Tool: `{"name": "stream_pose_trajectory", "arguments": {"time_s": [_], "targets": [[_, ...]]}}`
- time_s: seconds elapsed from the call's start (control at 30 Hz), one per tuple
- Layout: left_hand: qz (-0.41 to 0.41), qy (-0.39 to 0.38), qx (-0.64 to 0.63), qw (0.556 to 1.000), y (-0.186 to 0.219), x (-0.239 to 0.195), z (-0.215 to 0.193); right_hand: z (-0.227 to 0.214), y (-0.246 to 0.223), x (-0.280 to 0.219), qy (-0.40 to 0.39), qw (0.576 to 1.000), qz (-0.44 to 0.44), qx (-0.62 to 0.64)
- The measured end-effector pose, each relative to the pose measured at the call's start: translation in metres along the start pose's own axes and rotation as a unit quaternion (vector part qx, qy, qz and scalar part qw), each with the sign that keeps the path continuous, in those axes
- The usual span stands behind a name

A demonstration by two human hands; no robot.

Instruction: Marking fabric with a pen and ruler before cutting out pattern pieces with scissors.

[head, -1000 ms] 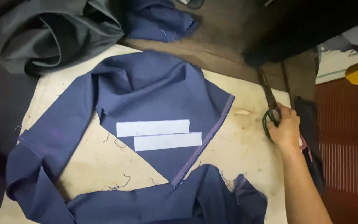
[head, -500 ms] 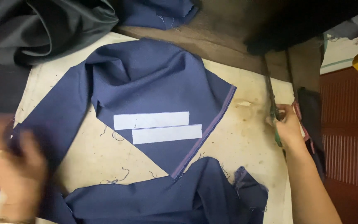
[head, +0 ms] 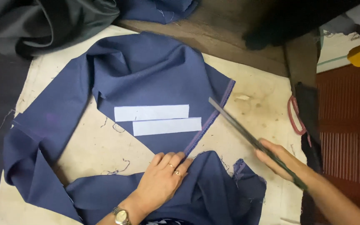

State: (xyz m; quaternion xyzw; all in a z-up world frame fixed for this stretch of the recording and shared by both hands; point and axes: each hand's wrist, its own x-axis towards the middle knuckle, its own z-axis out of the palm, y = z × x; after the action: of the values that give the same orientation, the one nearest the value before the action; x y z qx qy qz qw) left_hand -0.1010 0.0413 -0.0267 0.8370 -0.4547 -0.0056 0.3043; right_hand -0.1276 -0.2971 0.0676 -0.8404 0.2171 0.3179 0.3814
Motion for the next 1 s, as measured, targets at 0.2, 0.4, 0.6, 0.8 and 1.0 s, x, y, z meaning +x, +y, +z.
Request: {"name": "stream_pose_trajectory", "arguments": {"time_s": [0.2,0.4,0.6,0.8,1.0], "targets": [[-0.059,0.015,0.088,0.994,0.012,0.000,0.021,-0.043,0.031,-0.004,-0.184,0.946,0.116,-0.241],[-0.167,0.044,0.135,0.976,0.038,0.004,0.028,-0.063,0.048,0.015,-0.264,0.920,0.100,-0.271],[-0.180,0.066,0.187,0.963,0.041,0.006,0.035,-0.092,0.055,0.072,-0.333,0.878,-0.059,-0.338],[-0.182,0.047,0.184,0.965,0.038,0.003,0.041,-0.104,0.018,0.113,-0.404,0.833,-0.121,-0.358],[-0.177,0.019,0.187,0.966,0.034,0.001,0.044,-0.092,-0.006,0.133,-0.393,0.831,-0.143,-0.366]]}}
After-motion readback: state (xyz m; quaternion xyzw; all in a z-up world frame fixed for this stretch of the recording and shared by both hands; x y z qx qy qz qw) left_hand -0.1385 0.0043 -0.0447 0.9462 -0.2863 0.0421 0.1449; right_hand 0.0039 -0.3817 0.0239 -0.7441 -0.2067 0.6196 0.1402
